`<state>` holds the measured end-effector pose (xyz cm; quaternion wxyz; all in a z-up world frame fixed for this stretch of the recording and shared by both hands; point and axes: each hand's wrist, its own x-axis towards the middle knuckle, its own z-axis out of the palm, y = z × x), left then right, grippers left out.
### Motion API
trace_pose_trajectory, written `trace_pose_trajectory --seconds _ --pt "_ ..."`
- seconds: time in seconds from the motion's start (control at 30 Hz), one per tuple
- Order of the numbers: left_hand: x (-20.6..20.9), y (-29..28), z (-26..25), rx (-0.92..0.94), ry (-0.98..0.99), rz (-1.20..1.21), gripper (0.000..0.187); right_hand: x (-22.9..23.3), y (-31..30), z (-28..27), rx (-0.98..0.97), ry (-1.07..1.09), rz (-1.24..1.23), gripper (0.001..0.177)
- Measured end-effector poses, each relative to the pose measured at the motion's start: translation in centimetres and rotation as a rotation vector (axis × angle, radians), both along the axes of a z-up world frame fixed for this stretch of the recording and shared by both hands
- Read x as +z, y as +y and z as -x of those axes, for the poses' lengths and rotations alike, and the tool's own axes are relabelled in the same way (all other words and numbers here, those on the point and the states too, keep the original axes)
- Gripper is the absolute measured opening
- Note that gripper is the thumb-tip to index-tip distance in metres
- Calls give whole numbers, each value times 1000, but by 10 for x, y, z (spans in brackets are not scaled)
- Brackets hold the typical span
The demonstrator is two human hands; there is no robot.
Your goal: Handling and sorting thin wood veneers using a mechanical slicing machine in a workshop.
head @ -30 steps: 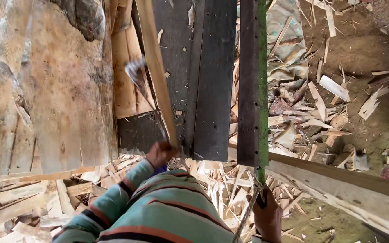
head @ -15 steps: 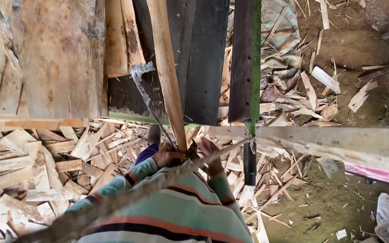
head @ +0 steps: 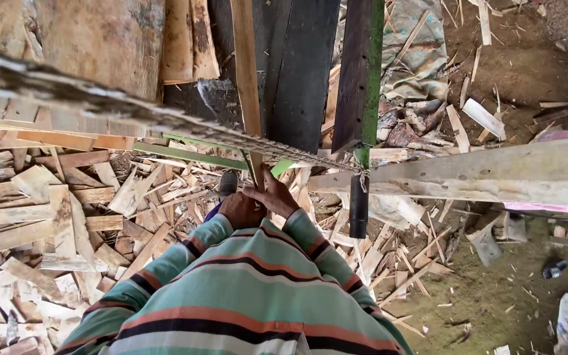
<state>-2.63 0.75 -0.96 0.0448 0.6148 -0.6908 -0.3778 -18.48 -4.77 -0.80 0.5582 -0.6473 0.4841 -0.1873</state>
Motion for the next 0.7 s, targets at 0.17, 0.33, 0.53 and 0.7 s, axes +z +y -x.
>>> trace_pose_trajectory --seconds 0.17,0.33,0.53,0.7 --pt "-10 3 0 -50 273 14 60 13 1 6 -26 268 -36 66" --pt "-82 -14 -4 674 1235 -421 52 -81 18 57 -150 -8 -23 40" --pt "-44 -41 25 657 1265 -639 44 -36 38 59 -489 -812 -685 36" --pt "-122 -45 38 74 885 -21 35 -81 51 89 -511 -410 -151 34"
